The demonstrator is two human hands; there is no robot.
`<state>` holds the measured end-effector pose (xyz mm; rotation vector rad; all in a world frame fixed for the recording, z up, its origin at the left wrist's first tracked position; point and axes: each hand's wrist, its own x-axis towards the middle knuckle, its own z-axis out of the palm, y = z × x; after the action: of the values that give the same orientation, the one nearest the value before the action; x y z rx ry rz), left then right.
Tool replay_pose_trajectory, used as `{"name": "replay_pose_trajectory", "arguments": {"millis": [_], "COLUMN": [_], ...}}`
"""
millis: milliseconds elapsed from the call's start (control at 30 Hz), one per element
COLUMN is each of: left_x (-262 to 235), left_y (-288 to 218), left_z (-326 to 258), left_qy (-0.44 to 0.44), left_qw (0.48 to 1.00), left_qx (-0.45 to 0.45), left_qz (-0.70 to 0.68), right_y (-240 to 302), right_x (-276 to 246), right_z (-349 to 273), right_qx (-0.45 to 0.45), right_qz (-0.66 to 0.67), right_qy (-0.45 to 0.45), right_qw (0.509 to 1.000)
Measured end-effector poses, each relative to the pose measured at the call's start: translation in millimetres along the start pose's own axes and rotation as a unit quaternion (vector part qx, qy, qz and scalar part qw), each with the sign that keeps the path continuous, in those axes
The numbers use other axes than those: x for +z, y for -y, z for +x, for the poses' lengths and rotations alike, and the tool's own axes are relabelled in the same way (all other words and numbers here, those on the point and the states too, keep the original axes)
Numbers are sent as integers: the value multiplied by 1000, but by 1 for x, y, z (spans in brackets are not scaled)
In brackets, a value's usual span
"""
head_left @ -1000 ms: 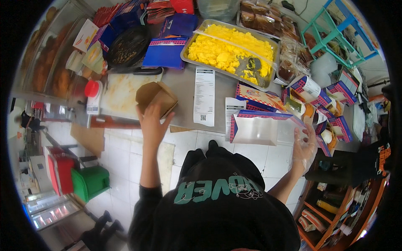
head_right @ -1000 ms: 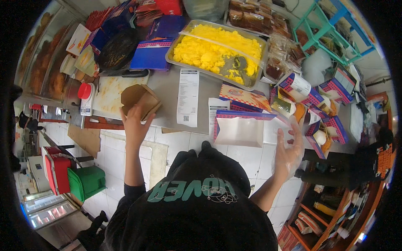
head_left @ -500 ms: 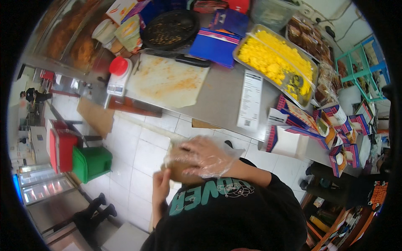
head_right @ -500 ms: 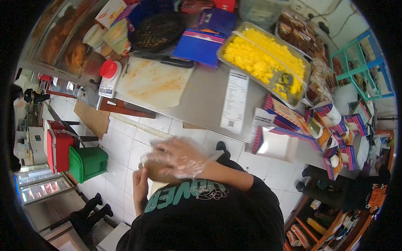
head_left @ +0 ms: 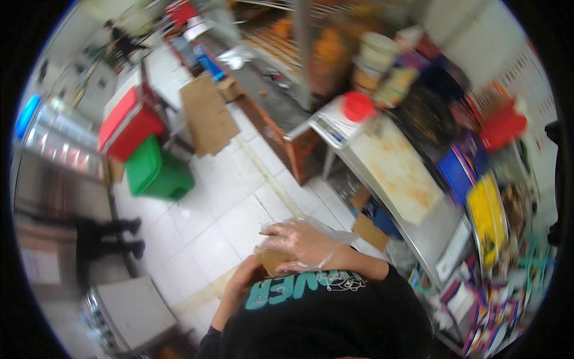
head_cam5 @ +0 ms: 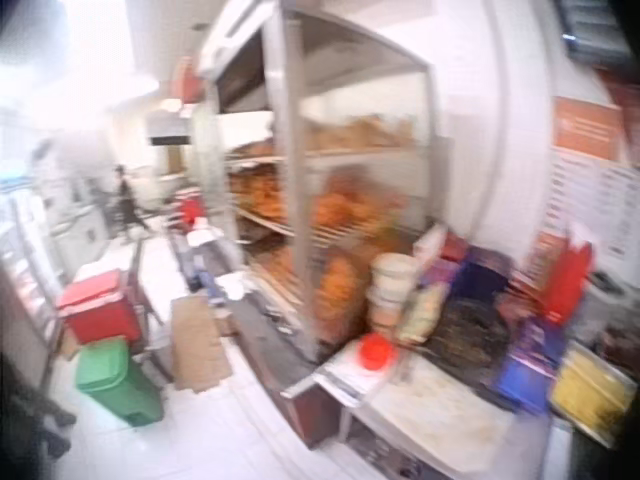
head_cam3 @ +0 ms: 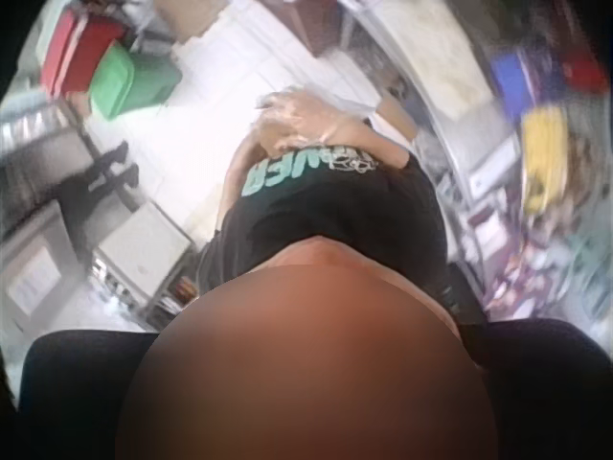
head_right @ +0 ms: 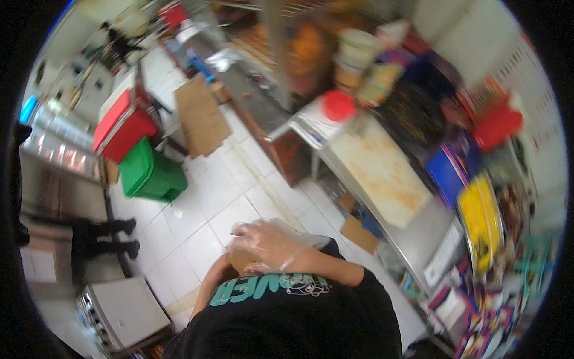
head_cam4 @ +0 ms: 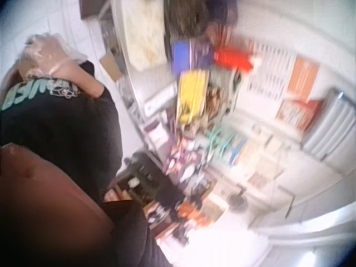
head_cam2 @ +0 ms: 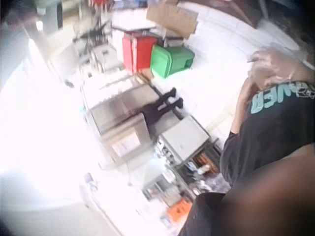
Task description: The person retrieves printed receipts, then assembles food orders by placing steamed buns into paper bags, adding fried chicken pieces, and topping them with scrambled eggs. The person also handles packaging materials and organizes items on the counter.
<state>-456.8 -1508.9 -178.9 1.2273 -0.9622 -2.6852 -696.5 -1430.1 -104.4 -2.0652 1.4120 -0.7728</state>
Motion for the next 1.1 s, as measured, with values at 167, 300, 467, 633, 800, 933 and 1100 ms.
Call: {"name": "replay_pose_trajectory", "arguments": {"millis": [167, 300, 467, 633, 800, 933, 1100], "left_x": [-21, -63, -129, -179, -208, -249, -317], "left_y": [-75, -169, -291, -424, -516, -581, -647], "left_z": [-23, -12, 35, 65, 124, 173, 234], "left_qy": [-65, -241, -380, -491, -533, -392, -387], "left_qw": [966, 895, 774, 715, 664, 686, 743], "left_qx": [179, 279, 496, 408, 422, 299, 346], "left_qz": [175, 249, 104, 284, 311, 535, 423], "right_y": [-3, -36, -127, -214, -263, -268, -315], "right_x": [-21, -43, -72, -107, -122, -101, -102], "right_z": [103, 195, 293, 407, 533, 630, 752], "right_qx": [-1, 21, 75, 177, 116, -38, -22], "right_qz": [45, 36, -1, 2, 28, 42, 52], "right_qy": [-12, 16, -7, -51, -140, -126, -109], "right_qw": [999, 999, 997, 983, 983, 990, 992]}}
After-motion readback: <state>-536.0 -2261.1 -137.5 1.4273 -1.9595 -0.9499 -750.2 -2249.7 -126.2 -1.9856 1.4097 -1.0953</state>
